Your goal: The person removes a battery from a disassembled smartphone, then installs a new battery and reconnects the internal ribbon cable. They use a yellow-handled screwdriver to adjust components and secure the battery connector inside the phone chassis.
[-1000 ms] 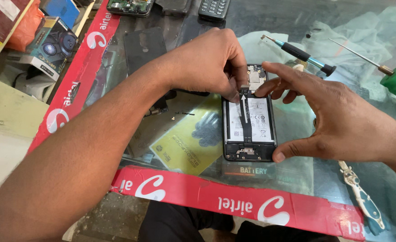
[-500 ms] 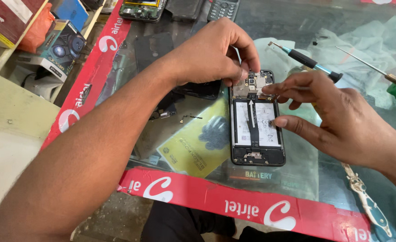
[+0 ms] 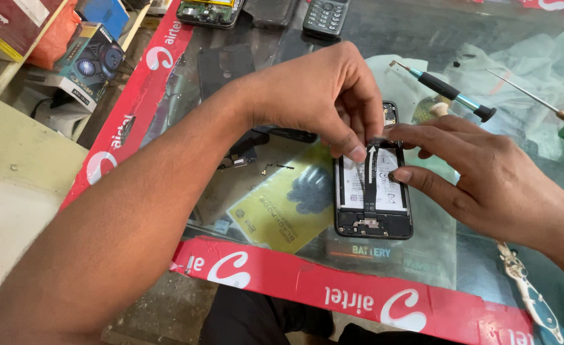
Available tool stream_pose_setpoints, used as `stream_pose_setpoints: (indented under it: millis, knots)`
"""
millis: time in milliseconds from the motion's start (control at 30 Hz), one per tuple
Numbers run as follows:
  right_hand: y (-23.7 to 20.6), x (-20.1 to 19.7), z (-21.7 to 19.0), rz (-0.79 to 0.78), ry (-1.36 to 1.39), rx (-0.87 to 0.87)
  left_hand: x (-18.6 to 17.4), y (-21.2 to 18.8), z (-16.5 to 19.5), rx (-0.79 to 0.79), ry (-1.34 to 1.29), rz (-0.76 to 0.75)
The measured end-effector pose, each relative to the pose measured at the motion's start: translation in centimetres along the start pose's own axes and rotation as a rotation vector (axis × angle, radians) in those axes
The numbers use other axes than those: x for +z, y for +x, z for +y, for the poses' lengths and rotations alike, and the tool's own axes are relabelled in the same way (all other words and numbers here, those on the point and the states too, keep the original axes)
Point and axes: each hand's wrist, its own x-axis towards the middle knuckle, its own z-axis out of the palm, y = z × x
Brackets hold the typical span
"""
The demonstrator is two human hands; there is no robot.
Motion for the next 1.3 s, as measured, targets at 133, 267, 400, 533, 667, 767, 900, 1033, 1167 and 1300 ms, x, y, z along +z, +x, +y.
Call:
stream_pose_setpoints:
  millis: [133,267,400,533,667,767,900,1033,1167,1300]
  knots:
    - [0.0,0.1,0.2,0.042,-0.092,-0.143,-0.4,0.0,-0.2,0.156,0.104,0.043]
    - [0.0,0.4,0.4,0.026,-0.118,-0.136,-1.0,0.1,-0.6,0.266,0.257,0.155]
    - [0.2,0.6,0.5,0.004,-0.174,-0.203,-0.8,0.2,-1.0,0.064,0.345,0.179]
    - [0.5,1.1,0.4,-0.023,-0.196,-0.190,-0.8,0.2,-1.6,0.054,0.427,0.207]
    - [0.5,1.7,0.3,-0.010,-0.215,-0.217,-1.0,-0.1,-2.3,0.047,0.443,0.227]
    - [0.5,1.8,0.3,0.044,-0.266,-0.347,-1.0,-0.1,-2.6,0.024,0.465,0.233]
    - [0.6,2.0,0.3,-0.022,-0.216,-0.233,-0.9,-0.1,-2.7,0.011,0.444,0.239]
    - [0.7,2.2,0.4,-0.030,-0.236,-0.216,-0.8,-0.2,-2.7,0.006,0.483,0.249]
    - [0.8,2.5,0.3,0.014,-0.259,-0.298,-0.8,-0.3,-2.9,0.004,0.495,0.253]
    - [0.7,2.3,-0.3,0.004,-0.140,-0.201,-0.9,-0.3,-3.0,-0.004,0.479,0.233]
